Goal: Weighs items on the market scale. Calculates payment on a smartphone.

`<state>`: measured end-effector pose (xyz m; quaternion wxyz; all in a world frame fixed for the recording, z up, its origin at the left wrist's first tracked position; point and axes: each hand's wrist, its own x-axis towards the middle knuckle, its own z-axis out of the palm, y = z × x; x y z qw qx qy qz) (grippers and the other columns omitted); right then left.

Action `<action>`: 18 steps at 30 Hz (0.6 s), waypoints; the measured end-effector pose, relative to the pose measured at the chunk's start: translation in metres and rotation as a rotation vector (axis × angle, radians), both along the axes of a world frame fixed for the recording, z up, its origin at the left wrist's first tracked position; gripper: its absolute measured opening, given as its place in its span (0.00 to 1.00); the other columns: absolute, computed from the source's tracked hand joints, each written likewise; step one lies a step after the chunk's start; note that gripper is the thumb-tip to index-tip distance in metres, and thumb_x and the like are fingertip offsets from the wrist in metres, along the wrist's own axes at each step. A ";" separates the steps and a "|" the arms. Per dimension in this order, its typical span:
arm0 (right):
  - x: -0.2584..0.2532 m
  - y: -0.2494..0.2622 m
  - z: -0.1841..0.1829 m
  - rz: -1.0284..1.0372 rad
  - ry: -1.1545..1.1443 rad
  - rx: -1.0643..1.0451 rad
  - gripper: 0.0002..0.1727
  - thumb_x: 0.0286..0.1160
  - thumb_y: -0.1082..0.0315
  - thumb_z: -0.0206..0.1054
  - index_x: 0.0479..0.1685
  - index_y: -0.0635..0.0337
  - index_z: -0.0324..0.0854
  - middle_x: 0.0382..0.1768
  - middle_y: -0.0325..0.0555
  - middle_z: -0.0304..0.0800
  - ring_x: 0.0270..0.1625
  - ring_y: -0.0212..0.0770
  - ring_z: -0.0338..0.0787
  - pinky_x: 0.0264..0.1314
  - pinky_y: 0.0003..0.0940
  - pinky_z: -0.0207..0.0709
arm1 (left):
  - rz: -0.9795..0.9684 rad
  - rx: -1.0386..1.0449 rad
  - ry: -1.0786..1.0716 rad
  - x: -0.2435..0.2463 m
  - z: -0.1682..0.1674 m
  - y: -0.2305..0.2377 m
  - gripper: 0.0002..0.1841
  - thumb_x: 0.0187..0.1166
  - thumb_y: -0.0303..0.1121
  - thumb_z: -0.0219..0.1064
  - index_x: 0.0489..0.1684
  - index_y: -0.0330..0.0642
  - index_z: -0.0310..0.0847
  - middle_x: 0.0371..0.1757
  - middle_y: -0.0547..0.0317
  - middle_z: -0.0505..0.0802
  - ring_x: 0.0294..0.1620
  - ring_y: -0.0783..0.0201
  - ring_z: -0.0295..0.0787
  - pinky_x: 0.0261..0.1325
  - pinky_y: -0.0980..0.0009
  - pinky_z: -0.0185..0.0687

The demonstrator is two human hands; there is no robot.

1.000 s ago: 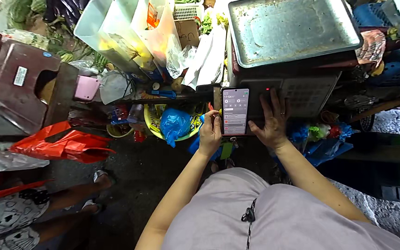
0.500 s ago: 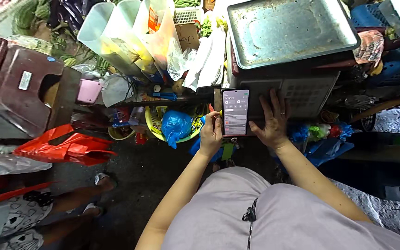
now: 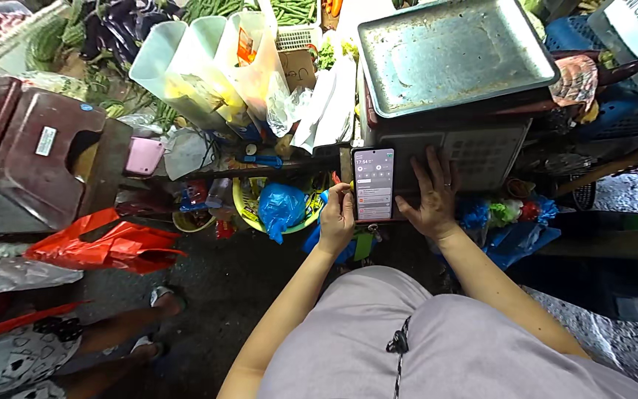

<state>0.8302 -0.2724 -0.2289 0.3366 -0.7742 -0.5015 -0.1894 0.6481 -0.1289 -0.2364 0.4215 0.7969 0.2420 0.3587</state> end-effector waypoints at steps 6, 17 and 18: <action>0.000 0.000 -0.001 0.000 0.006 -0.006 0.46 0.78 0.26 0.47 0.90 0.45 0.64 0.94 0.50 0.52 0.97 0.51 0.45 0.93 0.63 0.32 | -0.003 -0.002 0.000 0.000 0.001 0.000 0.14 0.90 0.29 0.54 0.69 0.39 0.74 0.36 0.57 0.89 0.33 0.70 0.87 0.42 0.71 0.86; -0.024 0.015 0.007 -0.091 0.220 0.025 0.48 0.76 0.22 0.44 0.91 0.42 0.63 0.96 0.48 0.48 0.98 0.53 0.38 0.93 0.69 0.25 | -0.003 -0.001 0.014 -0.001 0.001 0.000 0.15 0.90 0.30 0.54 0.69 0.39 0.74 0.36 0.56 0.89 0.32 0.68 0.87 0.41 0.69 0.87; -0.024 0.016 0.007 -0.099 0.220 0.028 0.48 0.76 0.23 0.45 0.90 0.43 0.64 0.95 0.49 0.48 0.98 0.53 0.38 0.93 0.69 0.24 | -0.003 -0.004 0.012 -0.001 0.001 0.000 0.15 0.90 0.30 0.54 0.70 0.39 0.74 0.36 0.56 0.89 0.32 0.68 0.87 0.40 0.69 0.87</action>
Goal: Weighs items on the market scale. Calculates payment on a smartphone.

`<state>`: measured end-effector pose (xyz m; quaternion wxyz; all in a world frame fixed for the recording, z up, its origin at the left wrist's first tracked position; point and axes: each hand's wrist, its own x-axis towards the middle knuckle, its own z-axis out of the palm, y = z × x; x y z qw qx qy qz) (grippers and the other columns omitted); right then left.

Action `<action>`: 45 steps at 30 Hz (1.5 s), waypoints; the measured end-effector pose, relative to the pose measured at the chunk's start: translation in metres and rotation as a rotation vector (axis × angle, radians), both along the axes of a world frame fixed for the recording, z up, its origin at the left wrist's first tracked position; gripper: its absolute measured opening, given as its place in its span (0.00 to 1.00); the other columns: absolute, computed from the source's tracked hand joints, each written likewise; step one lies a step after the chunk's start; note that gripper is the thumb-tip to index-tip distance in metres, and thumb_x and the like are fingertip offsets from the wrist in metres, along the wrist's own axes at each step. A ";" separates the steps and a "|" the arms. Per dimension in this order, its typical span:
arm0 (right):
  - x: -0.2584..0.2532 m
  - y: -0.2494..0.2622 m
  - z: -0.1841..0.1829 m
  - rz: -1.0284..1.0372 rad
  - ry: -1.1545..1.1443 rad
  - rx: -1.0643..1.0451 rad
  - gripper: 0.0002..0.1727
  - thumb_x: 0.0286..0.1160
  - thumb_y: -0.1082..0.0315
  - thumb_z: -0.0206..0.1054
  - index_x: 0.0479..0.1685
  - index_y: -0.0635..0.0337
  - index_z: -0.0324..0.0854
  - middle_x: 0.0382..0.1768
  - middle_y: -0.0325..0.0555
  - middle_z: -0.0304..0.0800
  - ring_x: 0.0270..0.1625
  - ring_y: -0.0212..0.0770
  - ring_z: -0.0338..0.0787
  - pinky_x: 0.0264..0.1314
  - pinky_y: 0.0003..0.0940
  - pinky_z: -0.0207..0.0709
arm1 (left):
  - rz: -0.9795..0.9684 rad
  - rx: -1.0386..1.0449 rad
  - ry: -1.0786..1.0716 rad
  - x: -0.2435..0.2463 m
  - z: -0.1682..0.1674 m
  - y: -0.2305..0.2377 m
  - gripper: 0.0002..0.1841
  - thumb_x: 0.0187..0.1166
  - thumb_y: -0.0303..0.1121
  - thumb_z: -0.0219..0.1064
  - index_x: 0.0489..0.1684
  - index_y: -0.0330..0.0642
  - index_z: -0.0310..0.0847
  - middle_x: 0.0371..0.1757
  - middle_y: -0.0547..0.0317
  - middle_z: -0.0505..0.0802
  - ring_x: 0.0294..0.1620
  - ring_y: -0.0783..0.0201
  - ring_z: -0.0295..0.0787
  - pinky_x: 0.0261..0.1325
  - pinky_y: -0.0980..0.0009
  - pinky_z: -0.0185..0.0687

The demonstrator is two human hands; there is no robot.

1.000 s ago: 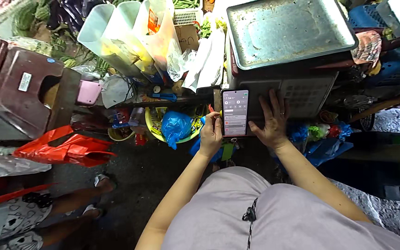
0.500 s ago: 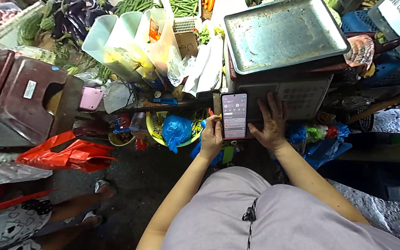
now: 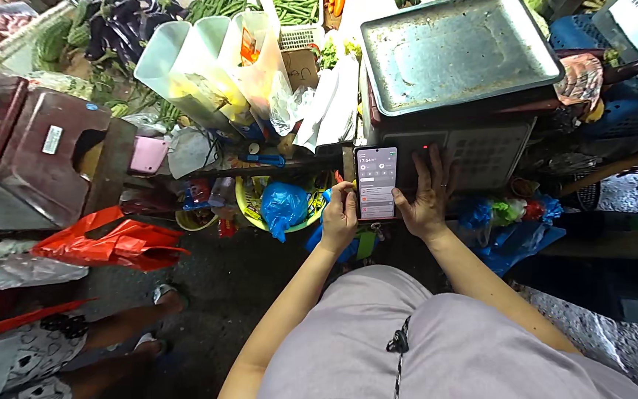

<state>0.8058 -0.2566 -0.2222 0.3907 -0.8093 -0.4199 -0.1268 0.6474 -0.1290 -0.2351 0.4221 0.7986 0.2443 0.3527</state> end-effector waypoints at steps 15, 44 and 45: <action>0.003 -0.003 -0.005 0.013 -0.063 -0.032 0.49 0.76 0.23 0.45 0.93 0.43 0.59 0.96 0.50 0.46 0.98 0.55 0.36 0.92 0.70 0.25 | 0.003 -0.032 -0.007 -0.001 0.000 -0.001 0.14 0.90 0.31 0.54 0.69 0.41 0.73 0.35 0.57 0.88 0.29 0.69 0.85 0.38 0.71 0.86; 0.003 -0.003 -0.004 0.013 -0.065 -0.028 0.54 0.67 0.20 0.55 0.92 0.44 0.61 0.95 0.50 0.48 0.98 0.55 0.38 0.92 0.70 0.25 | 0.037 -0.020 -0.018 0.001 0.000 -0.003 0.14 0.91 0.31 0.54 0.69 0.40 0.73 0.36 0.57 0.89 0.31 0.69 0.86 0.39 0.70 0.87; 0.003 -0.003 -0.005 0.016 -0.062 -0.026 0.55 0.66 0.20 0.56 0.92 0.44 0.61 0.95 0.50 0.48 0.98 0.55 0.38 0.92 0.70 0.25 | 0.037 -0.026 -0.015 0.001 0.000 -0.003 0.14 0.91 0.31 0.54 0.69 0.40 0.73 0.36 0.57 0.89 0.32 0.69 0.86 0.39 0.70 0.87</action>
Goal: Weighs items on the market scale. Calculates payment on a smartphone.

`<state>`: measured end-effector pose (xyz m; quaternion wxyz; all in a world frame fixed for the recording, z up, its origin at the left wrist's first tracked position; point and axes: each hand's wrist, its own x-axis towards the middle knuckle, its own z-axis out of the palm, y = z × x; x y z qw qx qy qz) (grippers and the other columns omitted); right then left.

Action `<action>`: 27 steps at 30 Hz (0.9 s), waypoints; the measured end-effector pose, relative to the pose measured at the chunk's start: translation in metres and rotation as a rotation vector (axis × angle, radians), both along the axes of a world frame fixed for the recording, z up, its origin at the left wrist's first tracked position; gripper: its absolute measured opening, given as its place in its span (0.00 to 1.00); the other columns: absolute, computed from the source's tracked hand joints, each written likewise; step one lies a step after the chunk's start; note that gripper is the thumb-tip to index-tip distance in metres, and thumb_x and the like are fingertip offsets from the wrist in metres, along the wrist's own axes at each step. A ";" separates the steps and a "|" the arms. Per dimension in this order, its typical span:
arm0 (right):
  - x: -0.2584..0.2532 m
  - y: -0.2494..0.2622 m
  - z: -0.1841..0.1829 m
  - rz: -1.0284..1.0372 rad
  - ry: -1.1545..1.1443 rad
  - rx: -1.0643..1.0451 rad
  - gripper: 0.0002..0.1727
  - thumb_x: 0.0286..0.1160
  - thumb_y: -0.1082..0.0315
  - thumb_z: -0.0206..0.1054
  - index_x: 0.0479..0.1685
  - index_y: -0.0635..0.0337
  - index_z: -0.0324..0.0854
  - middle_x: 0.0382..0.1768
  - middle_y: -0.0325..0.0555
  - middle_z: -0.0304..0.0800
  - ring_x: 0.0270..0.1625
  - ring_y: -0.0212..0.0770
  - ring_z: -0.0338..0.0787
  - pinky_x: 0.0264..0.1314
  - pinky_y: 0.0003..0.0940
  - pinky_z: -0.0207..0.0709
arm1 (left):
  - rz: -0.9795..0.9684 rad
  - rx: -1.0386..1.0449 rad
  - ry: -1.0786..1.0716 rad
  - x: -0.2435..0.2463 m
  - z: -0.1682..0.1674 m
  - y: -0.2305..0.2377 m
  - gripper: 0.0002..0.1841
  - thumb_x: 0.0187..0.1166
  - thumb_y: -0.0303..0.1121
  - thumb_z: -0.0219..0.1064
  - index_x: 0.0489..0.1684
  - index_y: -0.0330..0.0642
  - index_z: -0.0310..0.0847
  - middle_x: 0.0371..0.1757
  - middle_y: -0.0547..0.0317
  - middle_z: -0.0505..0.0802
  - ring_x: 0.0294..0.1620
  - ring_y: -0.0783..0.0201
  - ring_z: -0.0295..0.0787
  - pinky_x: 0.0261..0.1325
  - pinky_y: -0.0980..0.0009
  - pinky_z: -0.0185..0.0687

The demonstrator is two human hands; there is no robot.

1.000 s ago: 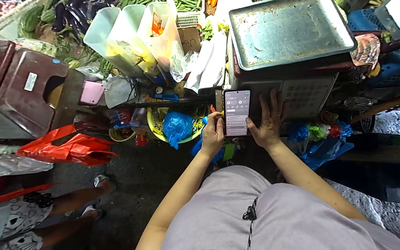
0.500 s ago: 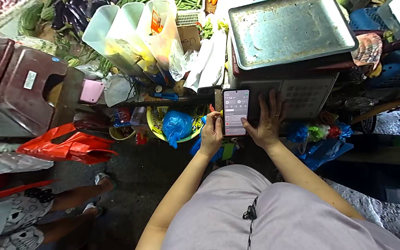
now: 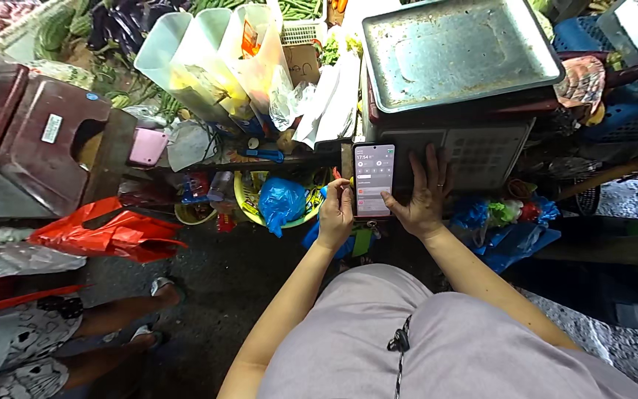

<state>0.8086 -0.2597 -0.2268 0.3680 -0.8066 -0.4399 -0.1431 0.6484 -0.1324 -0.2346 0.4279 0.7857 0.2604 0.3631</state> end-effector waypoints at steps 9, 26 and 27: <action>0.000 0.001 0.001 -0.021 0.009 0.000 0.55 0.64 0.19 0.58 0.91 0.45 0.63 0.95 0.50 0.49 0.98 0.56 0.40 0.92 0.70 0.27 | 0.009 -0.003 0.013 0.000 0.001 0.000 0.14 0.91 0.31 0.54 0.69 0.40 0.73 0.37 0.57 0.89 0.32 0.69 0.87 0.39 0.70 0.87; 0.000 -0.001 0.000 0.007 0.015 0.033 0.57 0.61 0.18 0.58 0.89 0.45 0.65 0.95 0.51 0.50 0.97 0.57 0.40 0.92 0.71 0.27 | 0.004 0.000 0.003 0.000 0.001 0.000 0.14 0.90 0.30 0.54 0.69 0.40 0.73 0.37 0.57 0.88 0.32 0.69 0.86 0.39 0.71 0.86; 0.000 -0.001 0.000 0.004 0.013 0.030 0.58 0.58 0.17 0.60 0.89 0.46 0.65 0.95 0.51 0.50 0.97 0.57 0.40 0.92 0.71 0.27 | 0.004 0.000 0.001 0.000 0.001 0.000 0.14 0.90 0.30 0.54 0.69 0.40 0.74 0.37 0.57 0.88 0.31 0.69 0.85 0.38 0.71 0.86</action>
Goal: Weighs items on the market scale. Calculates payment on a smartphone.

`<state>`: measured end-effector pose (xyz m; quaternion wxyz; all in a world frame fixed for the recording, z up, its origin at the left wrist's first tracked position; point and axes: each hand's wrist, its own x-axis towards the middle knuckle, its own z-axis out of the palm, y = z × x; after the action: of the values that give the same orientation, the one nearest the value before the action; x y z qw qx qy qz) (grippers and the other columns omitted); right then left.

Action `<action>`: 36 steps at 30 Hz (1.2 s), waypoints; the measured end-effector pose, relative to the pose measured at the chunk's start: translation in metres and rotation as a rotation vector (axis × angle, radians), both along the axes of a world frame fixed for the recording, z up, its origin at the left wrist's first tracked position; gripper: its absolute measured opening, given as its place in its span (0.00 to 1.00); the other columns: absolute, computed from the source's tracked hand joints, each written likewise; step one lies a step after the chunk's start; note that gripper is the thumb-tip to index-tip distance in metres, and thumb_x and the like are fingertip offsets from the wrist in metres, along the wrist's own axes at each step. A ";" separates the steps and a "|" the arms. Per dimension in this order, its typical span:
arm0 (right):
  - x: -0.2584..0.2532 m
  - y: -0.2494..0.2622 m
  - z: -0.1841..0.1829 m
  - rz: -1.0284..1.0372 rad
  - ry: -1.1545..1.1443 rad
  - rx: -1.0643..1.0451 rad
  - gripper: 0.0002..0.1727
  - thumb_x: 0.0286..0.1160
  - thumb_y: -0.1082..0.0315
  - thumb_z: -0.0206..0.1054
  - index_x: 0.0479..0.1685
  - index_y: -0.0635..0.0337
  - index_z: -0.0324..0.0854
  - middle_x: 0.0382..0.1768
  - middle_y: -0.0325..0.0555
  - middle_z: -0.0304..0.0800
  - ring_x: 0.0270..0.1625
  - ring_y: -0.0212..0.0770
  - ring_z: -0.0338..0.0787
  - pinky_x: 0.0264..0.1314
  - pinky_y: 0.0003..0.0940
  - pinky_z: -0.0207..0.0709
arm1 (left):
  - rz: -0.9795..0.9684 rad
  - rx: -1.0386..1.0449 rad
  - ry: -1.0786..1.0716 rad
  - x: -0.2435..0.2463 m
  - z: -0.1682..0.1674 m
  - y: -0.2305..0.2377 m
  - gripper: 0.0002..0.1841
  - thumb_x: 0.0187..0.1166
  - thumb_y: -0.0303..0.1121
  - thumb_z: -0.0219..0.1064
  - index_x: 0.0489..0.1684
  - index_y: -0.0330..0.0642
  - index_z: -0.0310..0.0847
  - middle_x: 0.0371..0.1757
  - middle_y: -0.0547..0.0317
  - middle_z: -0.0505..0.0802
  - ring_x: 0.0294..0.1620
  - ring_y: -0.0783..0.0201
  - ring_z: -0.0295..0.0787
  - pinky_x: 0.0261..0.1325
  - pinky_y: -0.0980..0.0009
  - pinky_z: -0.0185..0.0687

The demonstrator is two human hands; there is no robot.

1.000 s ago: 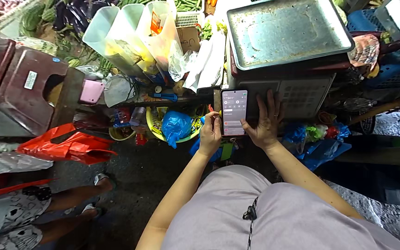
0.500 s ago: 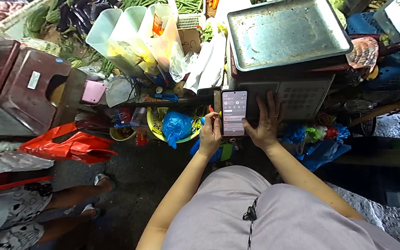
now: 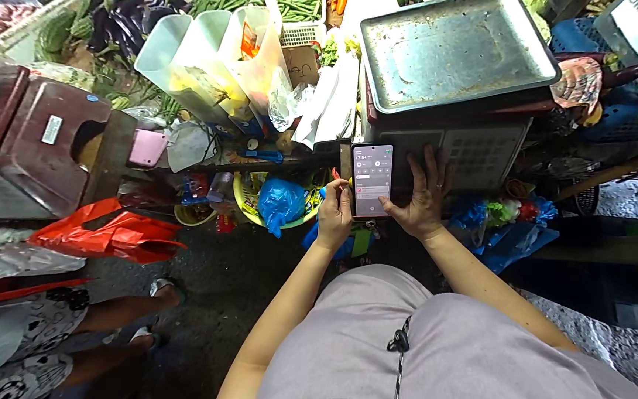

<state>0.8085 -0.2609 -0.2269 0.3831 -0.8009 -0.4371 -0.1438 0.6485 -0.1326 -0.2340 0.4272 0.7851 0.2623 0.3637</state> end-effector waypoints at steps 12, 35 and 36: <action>0.000 0.002 0.000 -0.024 0.022 0.000 0.52 0.67 0.20 0.58 0.88 0.44 0.66 0.95 0.49 0.51 0.97 0.55 0.41 0.92 0.70 0.28 | 0.000 -0.003 -0.001 0.000 0.000 0.000 0.13 0.91 0.30 0.54 0.68 0.40 0.74 0.36 0.57 0.88 0.31 0.69 0.86 0.38 0.71 0.86; -0.003 0.004 -0.003 0.043 0.027 0.079 0.38 0.85 0.37 0.37 0.88 0.44 0.65 0.95 0.48 0.48 0.98 0.53 0.37 0.92 0.69 0.23 | -0.014 0.001 -0.014 0.000 -0.001 0.001 0.13 0.90 0.30 0.54 0.66 0.39 0.75 0.34 0.57 0.87 0.29 0.70 0.83 0.37 0.73 0.84; -0.003 0.005 -0.003 0.029 0.027 0.073 0.40 0.83 0.32 0.38 0.88 0.43 0.66 0.95 0.48 0.49 0.98 0.53 0.37 0.93 0.69 0.23 | -0.016 0.005 -0.015 0.000 -0.001 0.002 0.13 0.90 0.30 0.54 0.66 0.39 0.75 0.34 0.57 0.86 0.29 0.70 0.83 0.36 0.73 0.84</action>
<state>0.8055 -0.2562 -0.2301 0.4198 -0.7820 -0.4378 -0.1433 0.6487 -0.1310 -0.2351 0.4300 0.7855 0.2520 0.3669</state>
